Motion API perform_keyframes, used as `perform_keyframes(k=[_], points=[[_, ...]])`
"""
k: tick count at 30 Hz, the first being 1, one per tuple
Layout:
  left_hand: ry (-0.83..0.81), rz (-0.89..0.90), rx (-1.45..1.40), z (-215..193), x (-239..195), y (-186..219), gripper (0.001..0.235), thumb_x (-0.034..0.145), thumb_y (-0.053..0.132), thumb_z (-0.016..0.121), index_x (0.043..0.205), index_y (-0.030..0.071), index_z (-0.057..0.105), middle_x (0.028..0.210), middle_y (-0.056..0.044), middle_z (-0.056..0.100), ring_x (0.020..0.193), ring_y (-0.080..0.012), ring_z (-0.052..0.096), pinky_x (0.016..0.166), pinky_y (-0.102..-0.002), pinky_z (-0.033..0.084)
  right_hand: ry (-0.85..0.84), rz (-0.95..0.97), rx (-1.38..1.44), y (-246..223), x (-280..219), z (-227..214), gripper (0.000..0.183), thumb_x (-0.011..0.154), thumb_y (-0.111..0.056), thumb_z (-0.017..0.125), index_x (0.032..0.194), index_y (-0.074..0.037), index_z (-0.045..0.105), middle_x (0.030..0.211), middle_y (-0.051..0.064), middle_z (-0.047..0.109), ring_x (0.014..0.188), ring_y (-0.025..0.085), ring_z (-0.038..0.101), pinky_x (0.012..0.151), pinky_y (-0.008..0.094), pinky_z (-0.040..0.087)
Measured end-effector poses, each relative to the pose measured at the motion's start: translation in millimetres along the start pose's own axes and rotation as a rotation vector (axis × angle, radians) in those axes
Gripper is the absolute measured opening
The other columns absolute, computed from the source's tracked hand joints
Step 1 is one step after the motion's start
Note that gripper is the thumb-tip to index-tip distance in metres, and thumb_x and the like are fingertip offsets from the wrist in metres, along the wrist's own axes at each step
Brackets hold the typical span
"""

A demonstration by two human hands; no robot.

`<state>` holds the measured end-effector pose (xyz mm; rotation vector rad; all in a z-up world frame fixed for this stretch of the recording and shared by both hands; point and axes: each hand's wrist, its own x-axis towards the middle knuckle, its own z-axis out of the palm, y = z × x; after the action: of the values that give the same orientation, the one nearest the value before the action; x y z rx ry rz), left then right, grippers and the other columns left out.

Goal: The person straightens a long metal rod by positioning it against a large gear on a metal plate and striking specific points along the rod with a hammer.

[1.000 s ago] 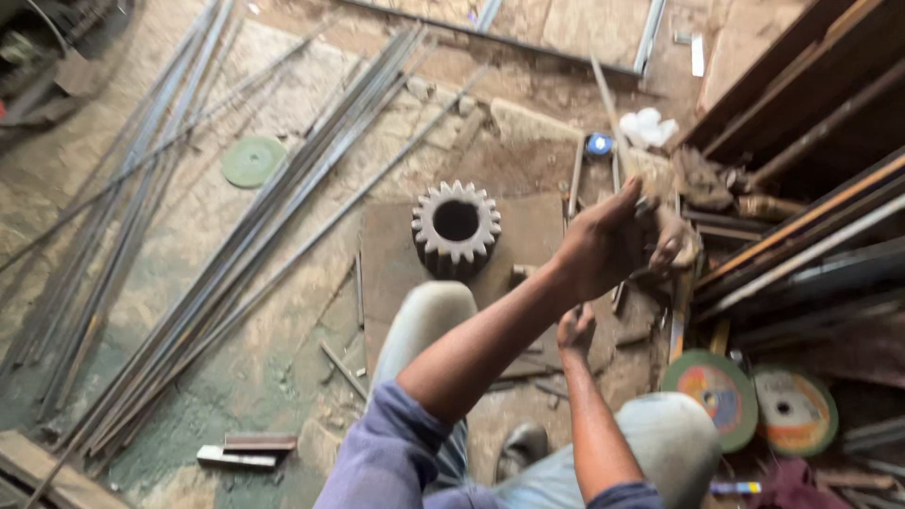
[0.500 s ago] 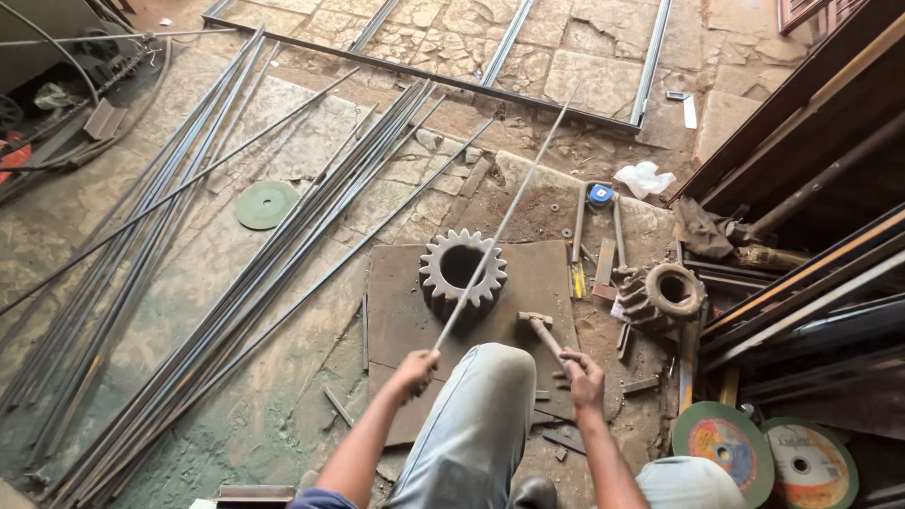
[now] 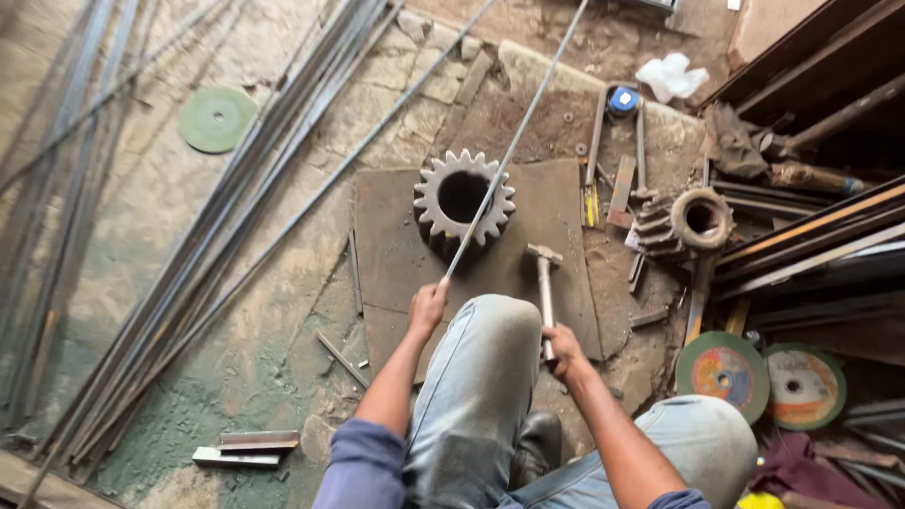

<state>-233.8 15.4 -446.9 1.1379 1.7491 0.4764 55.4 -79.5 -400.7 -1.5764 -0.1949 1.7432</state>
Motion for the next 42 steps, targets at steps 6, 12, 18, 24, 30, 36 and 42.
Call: perform_keyframes(k=[6,12,18,24,30,36,42], points=[[0.049,0.042,0.022,18.6,27.7,36.2,0.062,0.097,0.061,0.047,0.088,0.006,0.073,0.093,-0.025,0.071,0.094,-0.0478,0.065,0.081,-0.055,0.048,0.211,-0.234,-0.399,-19.3,-45.5,14.6,0.024,0.086,-0.016,0.072,0.105,-0.005,0.063,0.077,0.004,0.066,0.056,0.013,0.062,0.043,0.032,0.05],[0.01,0.015,0.012,18.5,41.3,56.1,0.062,0.096,0.062,0.047,0.09,0.007,0.074,0.096,-0.025,0.072,0.097,-0.048,0.066,0.084,-0.056,0.049,0.176,-0.67,-0.506,-52.6,-65.0,25.0,0.036,0.104,-0.03,0.066,0.115,0.004,0.06,0.077,0.007,0.063,0.062,0.015,0.059,0.052,0.032,0.047],[0.034,0.034,0.004,8.9,31.7,61.8,0.057,0.095,0.06,0.048,0.092,0.01,0.074,0.096,-0.025,0.071,0.098,-0.0491,0.064,0.084,-0.057,0.049,0.073,-0.675,-0.484,-50.6,-29.3,47.5,0.047,0.099,-0.033,0.064,0.138,-0.01,0.054,0.075,0.003,0.064,0.065,0.012,0.062,0.059,0.028,0.052],[0.082,0.073,0.045,6.5,15.5,46.7,0.055,0.097,0.058,0.049,0.092,0.01,0.074,0.096,-0.025,0.071,0.095,-0.0496,0.064,0.081,-0.057,0.049,0.469,-1.279,-1.088,-52.9,-12.8,52.7,0.037,0.117,-0.044,0.055,0.138,-0.013,0.054,0.094,0.005,0.066,0.087,0.013,0.064,0.072,0.023,0.053],[0.09,0.08,0.073,-11.9,-16.5,17.4,0.055,0.098,0.057,0.049,0.092,0.009,0.073,0.095,-0.024,0.071,0.093,-0.0493,0.065,0.079,-0.058,0.05,0.229,-0.866,-0.552,-69.4,-24.1,56.6,0.045,0.108,-0.04,0.055,0.14,-0.01,0.061,0.067,-0.002,0.056,0.058,0.009,0.055,0.051,0.028,0.046],[0.089,0.021,0.087,-16.8,-45.5,-2.0,0.054,0.097,0.058,0.049,0.096,0.011,0.074,0.096,-0.025,0.07,0.096,-0.0491,0.064,0.08,-0.057,0.05,0.377,-0.917,-0.962,-49.3,-33.2,61.1,0.048,0.105,-0.046,0.056,0.134,-0.009,0.066,0.091,0.014,0.069,0.082,0.027,0.067,0.071,0.041,0.052],[0.093,0.059,0.091,-15.6,-50.4,-25.7,0.058,0.099,0.059,0.049,0.092,0.007,0.073,0.092,-0.025,0.071,0.092,-0.0477,0.066,0.078,-0.055,0.05,0.45,-0.597,-0.825,-25.8,-44.1,30.8,0.049,0.101,-0.049,0.054,0.123,-0.009,0.07,0.101,0.02,0.076,0.095,0.031,0.074,0.084,0.044,0.055]])
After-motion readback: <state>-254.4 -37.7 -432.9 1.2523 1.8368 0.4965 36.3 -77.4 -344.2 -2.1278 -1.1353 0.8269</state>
